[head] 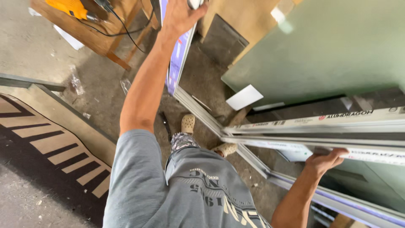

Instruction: The person retrieves a long aluminum window frame from a stack and places it on a workbench. They then unpack a metal hardware component from a plastic bag and use a screwdriver to tighten screws on the component. Finally, they attach the hardware to the aluminum frame and secure it.

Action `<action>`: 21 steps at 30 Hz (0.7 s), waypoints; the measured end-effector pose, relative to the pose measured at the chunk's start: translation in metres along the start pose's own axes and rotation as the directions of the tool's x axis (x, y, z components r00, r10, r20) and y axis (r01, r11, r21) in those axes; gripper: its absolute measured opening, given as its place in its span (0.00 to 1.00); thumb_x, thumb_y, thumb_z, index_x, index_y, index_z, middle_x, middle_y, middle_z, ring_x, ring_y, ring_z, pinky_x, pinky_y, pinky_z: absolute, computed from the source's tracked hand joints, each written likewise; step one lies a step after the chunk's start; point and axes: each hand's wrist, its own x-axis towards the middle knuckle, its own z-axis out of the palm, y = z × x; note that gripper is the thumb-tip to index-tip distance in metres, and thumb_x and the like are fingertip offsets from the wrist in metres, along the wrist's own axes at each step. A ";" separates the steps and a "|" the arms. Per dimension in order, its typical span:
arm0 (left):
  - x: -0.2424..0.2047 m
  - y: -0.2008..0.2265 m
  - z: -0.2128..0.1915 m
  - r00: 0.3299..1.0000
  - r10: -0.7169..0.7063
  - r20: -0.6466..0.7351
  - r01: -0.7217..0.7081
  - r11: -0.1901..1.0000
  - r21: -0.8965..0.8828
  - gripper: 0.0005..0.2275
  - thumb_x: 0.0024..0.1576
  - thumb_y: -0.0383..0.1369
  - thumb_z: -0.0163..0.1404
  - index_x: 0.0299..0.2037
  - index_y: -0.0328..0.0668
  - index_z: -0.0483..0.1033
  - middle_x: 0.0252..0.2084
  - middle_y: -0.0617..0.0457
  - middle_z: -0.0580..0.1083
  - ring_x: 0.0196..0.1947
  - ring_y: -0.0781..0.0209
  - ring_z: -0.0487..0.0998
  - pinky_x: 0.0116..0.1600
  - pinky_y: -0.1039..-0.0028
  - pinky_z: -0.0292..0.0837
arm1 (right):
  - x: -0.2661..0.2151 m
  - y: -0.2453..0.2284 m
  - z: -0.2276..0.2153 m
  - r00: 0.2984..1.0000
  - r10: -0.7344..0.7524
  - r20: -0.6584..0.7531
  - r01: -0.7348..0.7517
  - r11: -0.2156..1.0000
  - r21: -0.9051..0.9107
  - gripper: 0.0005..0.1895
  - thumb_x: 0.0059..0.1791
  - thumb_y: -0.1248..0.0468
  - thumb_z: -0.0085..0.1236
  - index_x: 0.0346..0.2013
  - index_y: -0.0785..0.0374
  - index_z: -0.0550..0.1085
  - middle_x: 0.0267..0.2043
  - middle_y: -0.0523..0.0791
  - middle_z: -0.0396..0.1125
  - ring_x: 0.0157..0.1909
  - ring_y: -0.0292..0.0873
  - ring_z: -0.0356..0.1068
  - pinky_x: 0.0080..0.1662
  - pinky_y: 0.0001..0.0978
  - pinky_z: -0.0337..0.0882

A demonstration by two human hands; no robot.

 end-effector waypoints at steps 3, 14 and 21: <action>-0.004 -0.004 0.005 0.968 0.043 -0.249 -0.070 0.993 -0.100 0.36 0.57 0.40 0.69 0.63 0.24 0.56 0.55 0.28 0.70 0.55 0.30 0.72 0.58 0.56 0.71 | -0.005 0.000 0.003 1.000 -0.017 -0.013 0.018 1.000 0.017 0.45 0.58 0.36 0.50 0.71 0.73 0.58 0.71 0.55 0.58 0.71 0.51 0.62 0.74 0.52 0.65; -0.005 0.008 0.021 0.877 -0.480 0.031 0.461 0.820 -0.338 0.44 0.48 0.47 0.63 0.61 0.21 0.47 0.54 0.31 0.70 0.49 0.37 0.80 0.52 0.58 0.75 | -0.003 0.024 0.012 0.986 -0.149 -0.070 0.147 0.989 -0.026 0.44 0.59 0.37 0.56 0.60 0.81 0.62 0.58 0.55 0.60 0.58 0.46 0.62 0.63 0.45 0.66; -0.026 0.013 0.016 0.902 -0.380 -0.202 0.350 0.921 -0.172 0.40 0.45 0.40 0.72 0.56 0.27 0.55 0.52 0.27 0.70 0.53 0.30 0.73 0.55 0.53 0.68 | -0.028 0.029 0.011 0.975 -0.058 -0.215 0.044 0.997 -0.067 0.39 0.57 0.39 0.56 0.59 0.74 0.60 0.57 0.53 0.61 0.57 0.47 0.66 0.58 0.49 0.71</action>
